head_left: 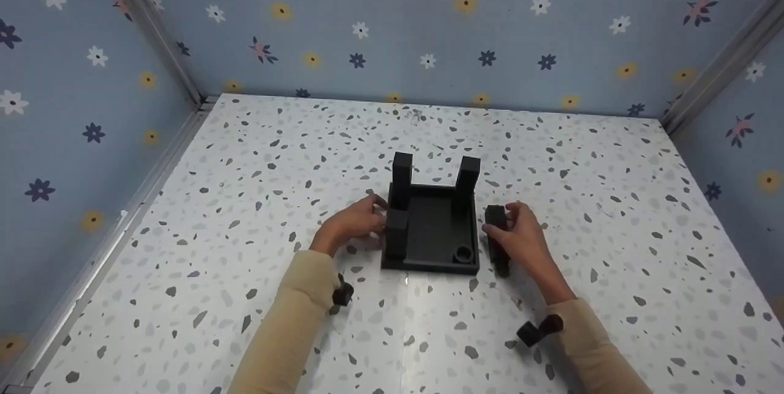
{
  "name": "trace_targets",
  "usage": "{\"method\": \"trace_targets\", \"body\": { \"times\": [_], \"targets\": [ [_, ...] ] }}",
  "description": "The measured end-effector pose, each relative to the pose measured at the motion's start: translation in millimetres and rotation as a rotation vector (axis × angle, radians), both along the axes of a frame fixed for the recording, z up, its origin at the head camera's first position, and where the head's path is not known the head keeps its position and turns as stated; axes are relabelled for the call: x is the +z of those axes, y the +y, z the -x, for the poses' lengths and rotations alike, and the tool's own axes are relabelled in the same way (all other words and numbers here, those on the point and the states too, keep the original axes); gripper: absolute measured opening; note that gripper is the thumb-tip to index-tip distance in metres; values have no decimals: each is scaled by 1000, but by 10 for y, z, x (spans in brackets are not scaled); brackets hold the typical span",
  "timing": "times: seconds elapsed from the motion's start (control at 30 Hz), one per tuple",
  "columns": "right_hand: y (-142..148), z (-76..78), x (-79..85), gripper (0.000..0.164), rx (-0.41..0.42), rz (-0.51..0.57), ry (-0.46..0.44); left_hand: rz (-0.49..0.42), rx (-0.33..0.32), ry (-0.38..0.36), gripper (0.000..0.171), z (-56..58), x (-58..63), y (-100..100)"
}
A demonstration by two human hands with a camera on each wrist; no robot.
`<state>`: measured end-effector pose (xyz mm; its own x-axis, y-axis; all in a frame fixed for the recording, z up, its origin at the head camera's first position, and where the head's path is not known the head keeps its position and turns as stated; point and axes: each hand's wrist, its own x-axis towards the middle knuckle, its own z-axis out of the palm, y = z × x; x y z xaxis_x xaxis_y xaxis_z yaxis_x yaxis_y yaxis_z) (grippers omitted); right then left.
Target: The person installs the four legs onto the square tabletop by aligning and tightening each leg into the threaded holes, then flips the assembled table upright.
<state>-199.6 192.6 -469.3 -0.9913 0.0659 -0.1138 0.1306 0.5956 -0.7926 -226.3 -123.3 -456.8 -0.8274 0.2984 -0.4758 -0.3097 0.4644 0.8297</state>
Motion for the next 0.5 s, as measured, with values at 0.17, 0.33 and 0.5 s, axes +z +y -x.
{"method": "trace_targets", "body": {
  "times": [0.17, 0.33, 0.5],
  "targets": [
    [21, 18, -10, 61, 8, -53, -6, 21, 0, -6, 50, 5, -14, 0],
    [78, 21, 15, 59, -1, -21, -58, 1, 8, -2, 48, -3, -10, -5],
    [152, 15, 34, 54, -18, 39, -102, -19, 15, -3, 46, -16, 1, -11]
  ]
}}
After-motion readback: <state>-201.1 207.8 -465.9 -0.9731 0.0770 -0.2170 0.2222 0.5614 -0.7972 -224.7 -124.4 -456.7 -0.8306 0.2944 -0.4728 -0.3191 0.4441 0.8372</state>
